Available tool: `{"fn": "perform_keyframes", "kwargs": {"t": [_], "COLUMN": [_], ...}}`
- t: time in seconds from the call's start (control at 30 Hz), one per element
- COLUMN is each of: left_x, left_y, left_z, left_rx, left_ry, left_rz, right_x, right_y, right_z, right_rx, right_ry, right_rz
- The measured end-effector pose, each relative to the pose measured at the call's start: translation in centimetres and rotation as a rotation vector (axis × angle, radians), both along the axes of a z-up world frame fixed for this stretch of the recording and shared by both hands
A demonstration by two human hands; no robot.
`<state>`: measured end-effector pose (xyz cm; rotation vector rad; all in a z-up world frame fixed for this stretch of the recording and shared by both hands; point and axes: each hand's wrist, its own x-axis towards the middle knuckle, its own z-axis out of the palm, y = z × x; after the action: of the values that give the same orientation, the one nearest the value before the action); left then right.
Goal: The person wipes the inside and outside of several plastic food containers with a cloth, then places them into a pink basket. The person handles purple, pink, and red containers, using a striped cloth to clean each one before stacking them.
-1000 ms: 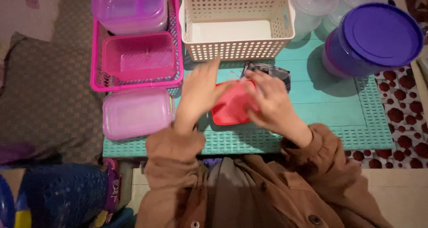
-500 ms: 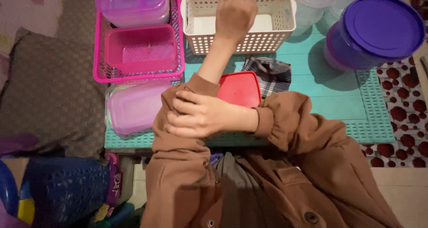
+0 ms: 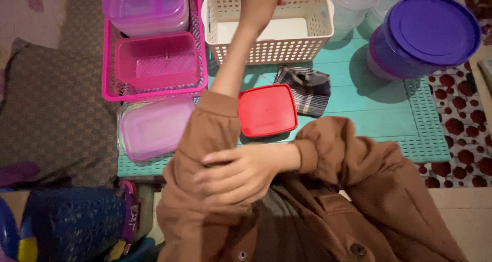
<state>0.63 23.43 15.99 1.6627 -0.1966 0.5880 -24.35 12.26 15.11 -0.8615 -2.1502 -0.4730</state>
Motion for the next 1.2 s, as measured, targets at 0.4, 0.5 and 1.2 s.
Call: {"fn": "perform_keyframes", "kwargs": {"t": [0.4, 0.5, 1.2], "left_x": [-20.3, -20.5, -30.5], "left_y": [-10.1, -13.0, 1.6], "left_z": [5.0, 1.1, 1.2], "left_rx": [1.191, 1.258, 0.593], "left_ry": [-0.646, -0.674, -0.328], "left_rz": [0.044, 0.000, -0.185], "right_x": [17.6, 17.7, 7.6], "right_y": [-0.2, 1.7, -10.4], "right_z": [2.8, 3.7, 1.2], "right_rx": [-0.037, 0.032, -0.619], "right_ry": [-0.200, -0.119, 0.391], "right_rz": [-1.080, -1.064, -1.044]}}
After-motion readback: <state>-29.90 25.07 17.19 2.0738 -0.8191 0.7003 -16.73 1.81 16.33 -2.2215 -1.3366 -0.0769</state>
